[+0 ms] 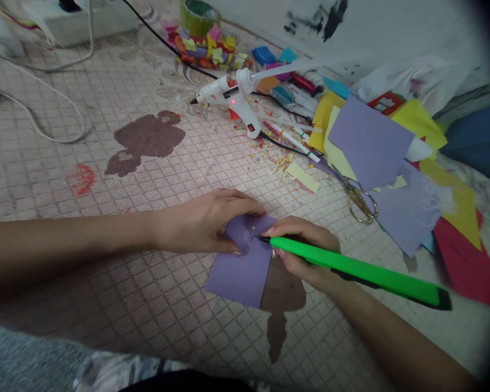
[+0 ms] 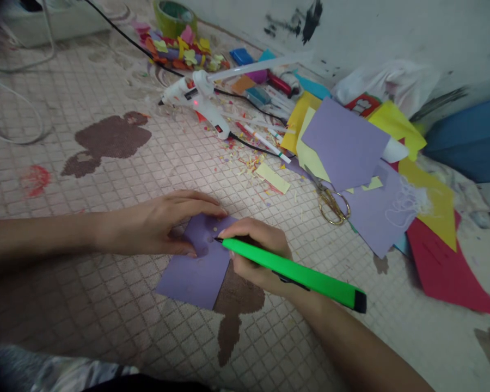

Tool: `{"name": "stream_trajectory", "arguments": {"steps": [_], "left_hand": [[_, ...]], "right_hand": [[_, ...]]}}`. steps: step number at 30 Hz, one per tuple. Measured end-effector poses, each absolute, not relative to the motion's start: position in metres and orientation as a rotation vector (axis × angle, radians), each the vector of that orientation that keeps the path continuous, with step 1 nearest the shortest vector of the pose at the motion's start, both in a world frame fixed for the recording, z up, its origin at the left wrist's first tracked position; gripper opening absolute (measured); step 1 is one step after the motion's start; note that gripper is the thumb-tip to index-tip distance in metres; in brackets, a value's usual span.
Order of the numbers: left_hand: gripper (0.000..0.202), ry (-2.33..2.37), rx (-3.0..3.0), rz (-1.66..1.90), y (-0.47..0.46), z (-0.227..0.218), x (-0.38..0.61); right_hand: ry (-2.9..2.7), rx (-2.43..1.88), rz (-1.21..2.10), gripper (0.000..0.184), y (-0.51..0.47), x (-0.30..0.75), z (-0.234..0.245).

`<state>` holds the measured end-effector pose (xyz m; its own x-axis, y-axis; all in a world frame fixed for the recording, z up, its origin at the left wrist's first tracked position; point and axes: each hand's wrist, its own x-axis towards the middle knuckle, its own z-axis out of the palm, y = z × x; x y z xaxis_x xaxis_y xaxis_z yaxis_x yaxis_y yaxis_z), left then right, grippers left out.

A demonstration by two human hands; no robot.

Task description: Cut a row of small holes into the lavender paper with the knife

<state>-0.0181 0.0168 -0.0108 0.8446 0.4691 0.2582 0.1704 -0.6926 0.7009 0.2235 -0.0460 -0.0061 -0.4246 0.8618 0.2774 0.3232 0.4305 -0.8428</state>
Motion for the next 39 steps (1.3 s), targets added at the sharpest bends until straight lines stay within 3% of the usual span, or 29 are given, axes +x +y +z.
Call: {"name": "stream_trajectory", "arguments": {"steps": [39], "left_hand": [[0.058,0.460,2.318,0.574,0.017,-0.011,-0.018]], "right_hand": [[-1.900,-1.158,0.822,0.028,-0.057,0.217,-0.004]]}}
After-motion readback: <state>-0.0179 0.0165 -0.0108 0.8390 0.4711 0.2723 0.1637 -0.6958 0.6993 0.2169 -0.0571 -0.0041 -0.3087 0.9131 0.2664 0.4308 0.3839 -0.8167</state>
